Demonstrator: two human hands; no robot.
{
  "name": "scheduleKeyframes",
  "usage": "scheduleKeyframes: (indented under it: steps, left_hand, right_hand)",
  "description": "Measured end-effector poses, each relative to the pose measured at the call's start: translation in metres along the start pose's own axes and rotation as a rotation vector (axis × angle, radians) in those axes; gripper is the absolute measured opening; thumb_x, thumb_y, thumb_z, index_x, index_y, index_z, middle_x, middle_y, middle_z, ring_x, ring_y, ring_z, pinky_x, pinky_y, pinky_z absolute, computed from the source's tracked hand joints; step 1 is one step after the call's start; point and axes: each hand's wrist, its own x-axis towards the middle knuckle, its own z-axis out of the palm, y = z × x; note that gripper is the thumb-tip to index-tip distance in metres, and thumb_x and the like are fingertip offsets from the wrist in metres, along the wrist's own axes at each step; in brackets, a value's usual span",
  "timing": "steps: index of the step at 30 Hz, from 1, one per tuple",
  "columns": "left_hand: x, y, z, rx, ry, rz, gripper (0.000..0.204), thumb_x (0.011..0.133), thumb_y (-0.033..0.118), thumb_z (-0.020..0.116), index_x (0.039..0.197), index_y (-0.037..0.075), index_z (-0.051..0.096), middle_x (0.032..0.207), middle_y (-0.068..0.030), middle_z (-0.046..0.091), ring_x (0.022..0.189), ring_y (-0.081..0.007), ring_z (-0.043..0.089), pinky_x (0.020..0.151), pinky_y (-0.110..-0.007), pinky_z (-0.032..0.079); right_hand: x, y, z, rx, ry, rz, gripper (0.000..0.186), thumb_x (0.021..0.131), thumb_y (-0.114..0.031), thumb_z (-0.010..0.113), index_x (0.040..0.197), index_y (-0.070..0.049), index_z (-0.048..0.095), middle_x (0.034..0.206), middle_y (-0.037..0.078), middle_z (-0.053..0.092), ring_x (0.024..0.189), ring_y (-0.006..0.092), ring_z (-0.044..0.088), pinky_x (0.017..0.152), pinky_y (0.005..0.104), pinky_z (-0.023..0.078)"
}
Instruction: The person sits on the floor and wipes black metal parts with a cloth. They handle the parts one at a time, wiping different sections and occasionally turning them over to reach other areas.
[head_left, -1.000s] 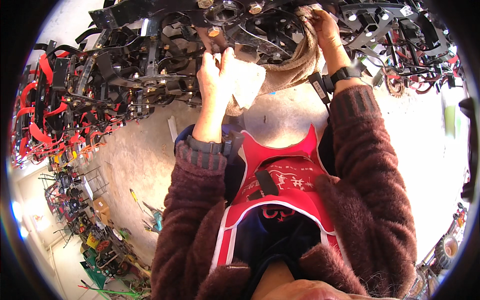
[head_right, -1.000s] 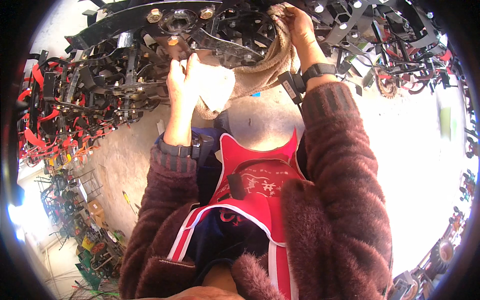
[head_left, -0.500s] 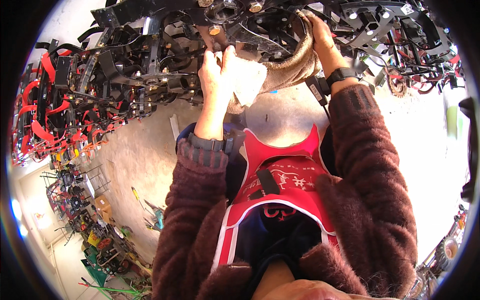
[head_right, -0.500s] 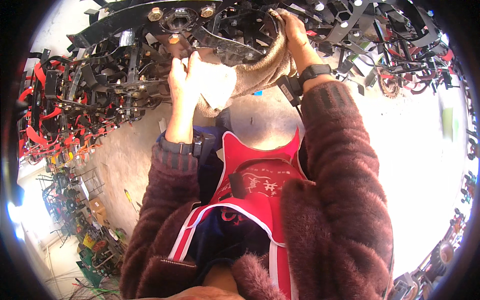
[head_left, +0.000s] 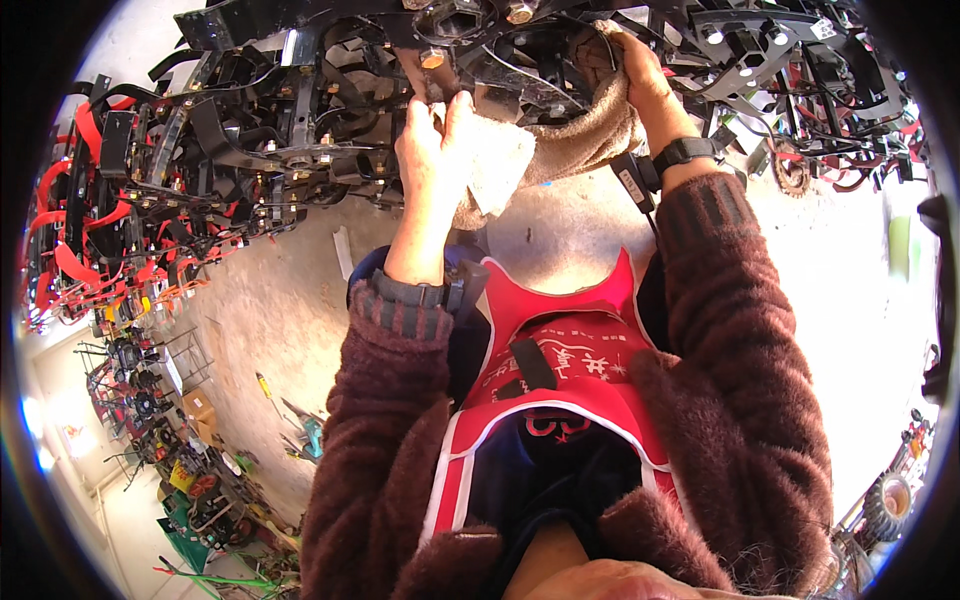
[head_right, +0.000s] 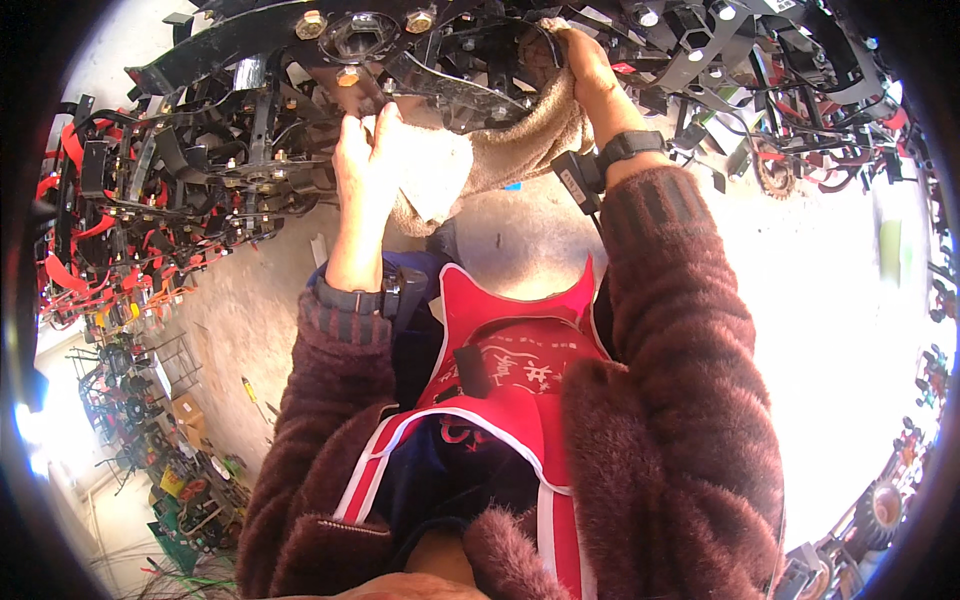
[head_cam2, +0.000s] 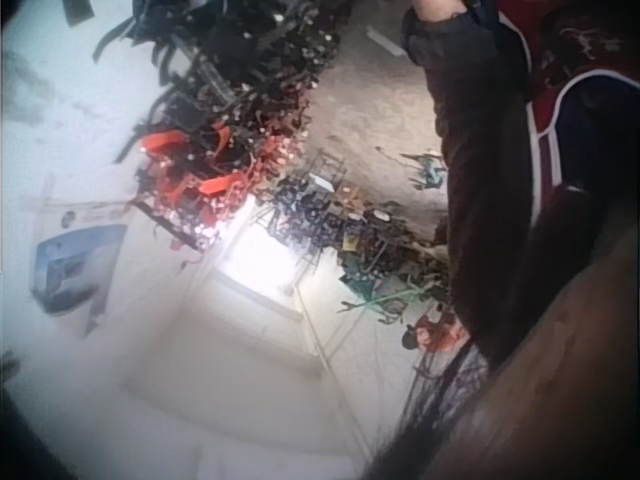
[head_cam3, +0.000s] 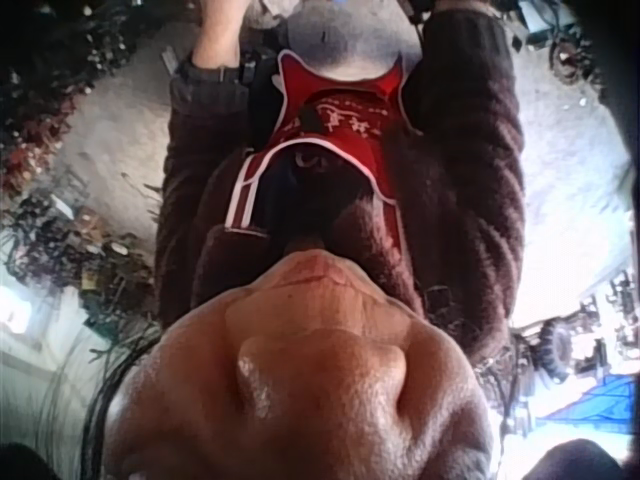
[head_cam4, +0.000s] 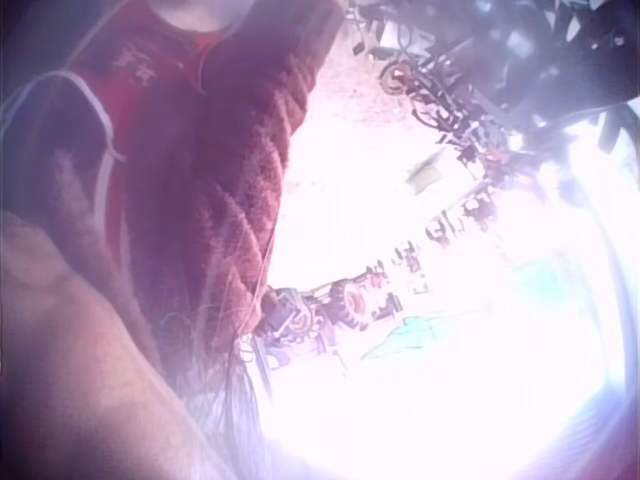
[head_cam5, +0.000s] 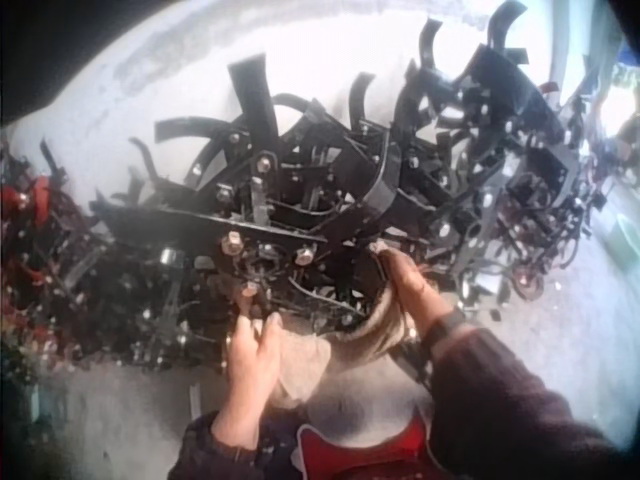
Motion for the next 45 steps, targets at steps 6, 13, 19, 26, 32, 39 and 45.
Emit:
scheduleKeyframes:
  steps: [6, 13, 19, 26, 32, 39, 45]
  left_hand:
    - [0.001, -0.002, 0.000, 0.036, -0.003, 0.001, 0.041, 0.092, 0.038, 0.064, 0.097, -0.002, 0.056, 0.085, -0.0160, 0.068, 0.078, -0.0246, 0.068, 0.071, -0.035, 0.053]
    - [0.000, 0.000, 0.000, 0.034, 0.006, 0.025, 0.043, 0.091, 0.039, 0.065, 0.095, -0.003, 0.056, 0.081, -0.0165, 0.068, 0.074, -0.0249, 0.068, 0.069, -0.035, 0.052]
    - [0.001, -0.001, 0.001, 0.053, 0.026, 0.037, 0.044, 0.091, 0.039, 0.065, 0.094, -0.004, 0.056, 0.079, -0.0166, 0.067, 0.071, -0.0235, 0.066, 0.066, -0.034, 0.052]
    - [0.000, 0.000, 0.000, 0.044, 0.026, 0.026, 0.046, 0.090, 0.040, 0.065, 0.095, -0.004, 0.056, 0.081, -0.0179, 0.067, 0.072, -0.0245, 0.066, 0.067, -0.036, 0.052]
    - [-0.001, 0.002, -0.002, 0.053, 0.007, 0.031, 0.046, 0.091, 0.042, 0.064, 0.095, -0.003, 0.056, 0.082, -0.0178, 0.068, 0.075, -0.0255, 0.067, 0.068, -0.036, 0.052]
    - [0.000, -0.001, -0.002, 0.007, 0.002, 0.076, 0.046, 0.092, 0.044, 0.063, 0.093, -0.001, 0.055, 0.081, -0.0198, 0.068, 0.075, -0.0309, 0.069, 0.066, -0.039, 0.052]
    - [-0.001, -0.001, -0.003, 0.034, -0.022, 0.025, 0.043, 0.091, 0.039, 0.066, 0.097, -0.003, 0.057, 0.086, -0.0134, 0.066, 0.075, -0.0174, 0.062, 0.069, -0.032, 0.050]
  right_hand:
    - [0.001, 0.006, 0.009, 0.035, 0.050, 0.111, 0.036, 0.098, -0.035, 0.046, 0.109, -0.006, 0.065, 0.097, 0.011, 0.069, 0.079, 0.0235, 0.068, 0.076, 0.0374, 0.057]
    - [-0.011, 0.009, 0.013, 0.025, -0.033, 0.152, 0.046, 0.095, -0.045, 0.048, 0.114, -0.006, 0.062, 0.097, 0.012, 0.068, 0.079, 0.0242, 0.067, 0.071, 0.0391, 0.056]
    - [-0.007, 0.003, 0.005, -0.033, 0.081, 0.124, 0.053, 0.095, -0.050, 0.048, 0.117, -0.004, 0.061, 0.105, 0.013, 0.067, 0.088, 0.0240, 0.066, 0.076, 0.0404, 0.056]
    - [0.003, -0.001, -0.033, -0.528, -0.013, -0.051, 0.055, 0.091, -0.046, 0.058, 0.116, 0.003, 0.065, 0.107, 0.012, 0.068, 0.094, 0.0215, 0.063, 0.080, 0.0335, 0.051]
    - [-0.021, -0.011, -0.035, -1.252, 0.118, -0.473, 0.039, 0.087, -0.038, 0.063, 0.102, -0.003, 0.071, 0.094, 0.021, 0.070, 0.092, 0.0338, 0.068, 0.082, 0.0376, 0.052]
    - [-0.074, -0.055, -0.028, -1.637, -0.417, -0.292, 0.037, 0.083, -0.034, 0.066, 0.103, -0.003, 0.071, 0.093, 0.020, 0.070, 0.088, 0.0291, 0.069, 0.078, 0.0356, 0.053]
    - [-0.092, -0.061, 0.009, -0.716, -0.122, -0.456, 0.023, 0.091, -0.017, 0.065, 0.105, 0.001, 0.067, 0.088, 0.006, 0.068, 0.077, 0.0110, 0.064, 0.072, 0.0249, 0.053]
